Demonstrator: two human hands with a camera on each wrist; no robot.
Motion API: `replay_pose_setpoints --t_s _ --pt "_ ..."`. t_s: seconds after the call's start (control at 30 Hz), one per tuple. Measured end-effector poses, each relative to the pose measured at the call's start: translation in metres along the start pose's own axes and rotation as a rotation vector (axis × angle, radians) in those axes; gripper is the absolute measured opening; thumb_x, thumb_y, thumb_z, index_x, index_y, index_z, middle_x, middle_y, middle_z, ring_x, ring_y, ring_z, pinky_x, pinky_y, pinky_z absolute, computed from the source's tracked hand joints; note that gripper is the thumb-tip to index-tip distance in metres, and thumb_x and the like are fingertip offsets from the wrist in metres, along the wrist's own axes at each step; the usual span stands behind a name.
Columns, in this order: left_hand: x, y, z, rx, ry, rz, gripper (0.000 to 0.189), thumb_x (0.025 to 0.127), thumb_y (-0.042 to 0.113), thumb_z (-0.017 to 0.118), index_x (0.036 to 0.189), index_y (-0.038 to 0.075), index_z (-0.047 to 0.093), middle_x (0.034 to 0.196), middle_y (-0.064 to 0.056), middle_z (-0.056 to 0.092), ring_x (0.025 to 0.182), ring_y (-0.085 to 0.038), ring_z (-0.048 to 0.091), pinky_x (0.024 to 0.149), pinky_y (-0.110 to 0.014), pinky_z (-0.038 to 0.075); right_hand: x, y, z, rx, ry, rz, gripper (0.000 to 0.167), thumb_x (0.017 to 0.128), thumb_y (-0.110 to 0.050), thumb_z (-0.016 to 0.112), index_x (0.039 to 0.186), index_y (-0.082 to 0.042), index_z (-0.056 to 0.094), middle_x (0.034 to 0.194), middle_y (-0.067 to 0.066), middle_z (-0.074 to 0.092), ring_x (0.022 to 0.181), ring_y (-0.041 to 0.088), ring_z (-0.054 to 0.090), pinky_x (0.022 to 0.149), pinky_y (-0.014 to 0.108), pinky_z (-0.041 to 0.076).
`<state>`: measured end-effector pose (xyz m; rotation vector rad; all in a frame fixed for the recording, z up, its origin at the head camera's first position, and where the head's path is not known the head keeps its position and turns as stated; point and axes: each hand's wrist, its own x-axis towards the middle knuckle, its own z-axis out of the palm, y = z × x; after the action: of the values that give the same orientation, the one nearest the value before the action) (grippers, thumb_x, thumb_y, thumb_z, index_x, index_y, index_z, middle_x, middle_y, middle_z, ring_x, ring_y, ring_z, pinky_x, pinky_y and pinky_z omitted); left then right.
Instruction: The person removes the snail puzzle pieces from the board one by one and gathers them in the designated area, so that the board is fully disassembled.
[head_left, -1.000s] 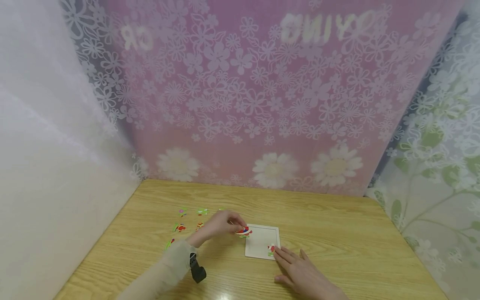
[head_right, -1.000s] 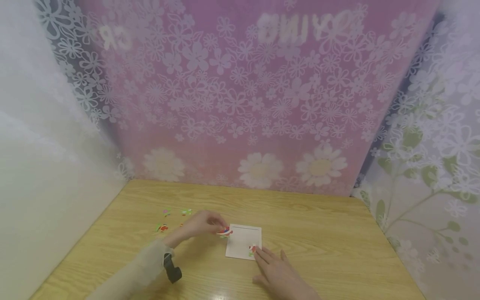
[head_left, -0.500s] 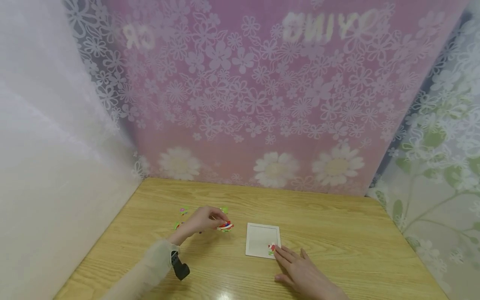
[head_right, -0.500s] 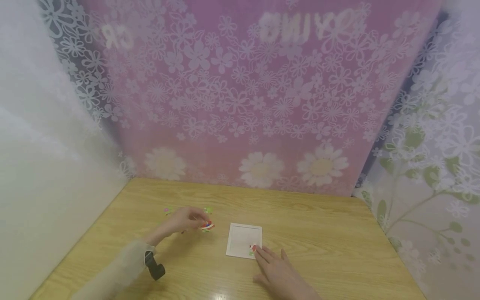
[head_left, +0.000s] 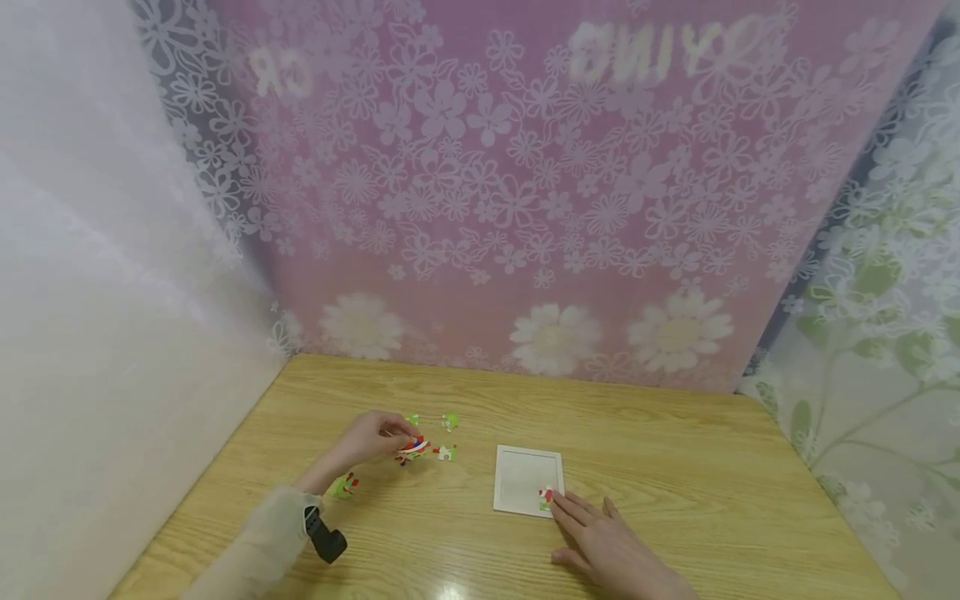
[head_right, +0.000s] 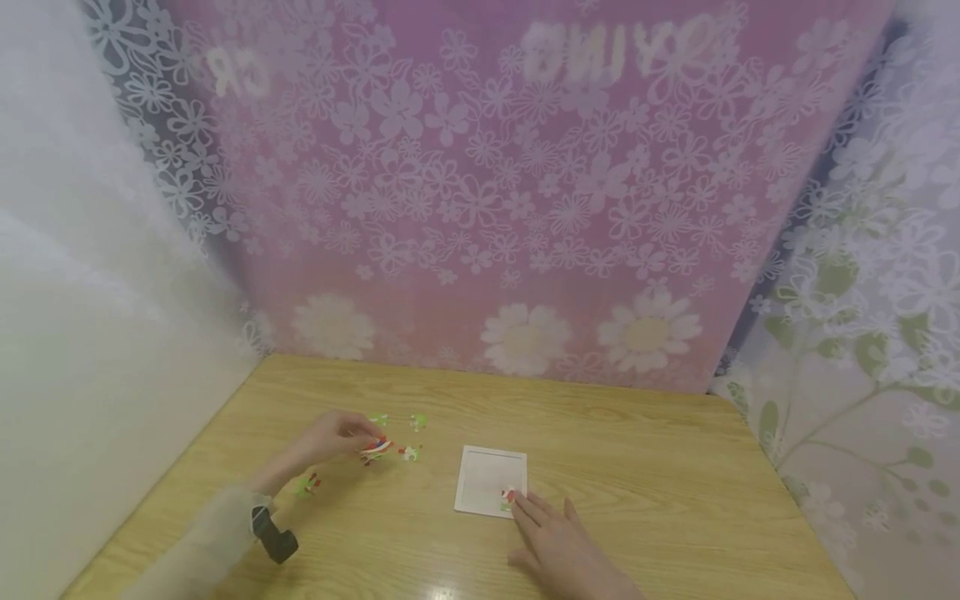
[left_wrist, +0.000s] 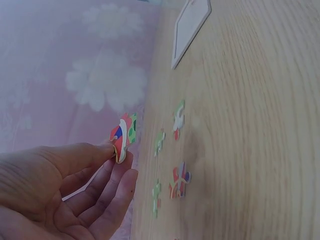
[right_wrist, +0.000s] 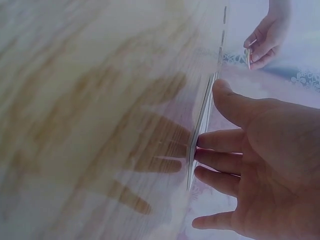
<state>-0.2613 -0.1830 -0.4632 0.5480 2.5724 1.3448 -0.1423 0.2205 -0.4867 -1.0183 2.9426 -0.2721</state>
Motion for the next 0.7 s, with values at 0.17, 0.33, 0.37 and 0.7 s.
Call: replay_pose_setpoints --t_s 0.17,0.33,0.37,0.7 --pt "-0.007 -0.001 -0.001 -0.008 0.006 -0.032 0.014 0.098 0.015 0.068 0.107 0.008 0.076 0.107 -0.006 0.072 0.09 -0.023 0.068 0.075 -0.042 0.06 0.0 0.001 -0.001 -0.006 -0.009 0.003 0.068 0.103 -0.05 0.051 0.147 0.003 0.05 0.154 0.015 0.046 0.138 0.039 0.048 0.099 0.076 0.037" --pt "-0.01 -0.009 -0.002 -0.047 -0.014 -0.014 0.016 0.098 0.012 0.068 0.109 0.002 0.074 0.105 -0.013 0.073 0.087 -0.026 0.069 0.076 -0.044 0.061 -0.001 0.002 0.0 -0.004 -0.005 0.002 0.068 0.103 -0.05 0.051 0.146 0.003 0.051 0.154 0.015 0.047 0.138 0.038 0.047 0.099 0.076 0.037" --pt "-0.011 -0.011 -0.002 -0.05 -0.017 -0.006 0.016 0.097 0.01 0.068 0.108 0.001 0.074 0.104 -0.014 0.073 0.087 -0.026 0.069 0.075 -0.044 0.061 -0.001 0.002 0.0 -0.003 -0.004 0.0 0.067 0.103 -0.049 0.052 0.146 0.003 0.051 0.154 0.015 0.047 0.138 0.038 0.047 0.099 0.076 0.037" --pt "-0.02 -0.026 0.002 -0.059 -0.111 -0.019 0.012 0.096 0.009 0.07 0.104 0.002 0.076 0.099 -0.01 0.075 0.083 -0.02 0.07 0.069 -0.036 0.061 -0.001 0.004 0.004 0.005 -0.015 0.009 0.069 0.103 -0.052 0.05 0.146 0.002 0.051 0.155 0.014 0.046 0.138 0.038 0.047 0.1 0.077 0.036"
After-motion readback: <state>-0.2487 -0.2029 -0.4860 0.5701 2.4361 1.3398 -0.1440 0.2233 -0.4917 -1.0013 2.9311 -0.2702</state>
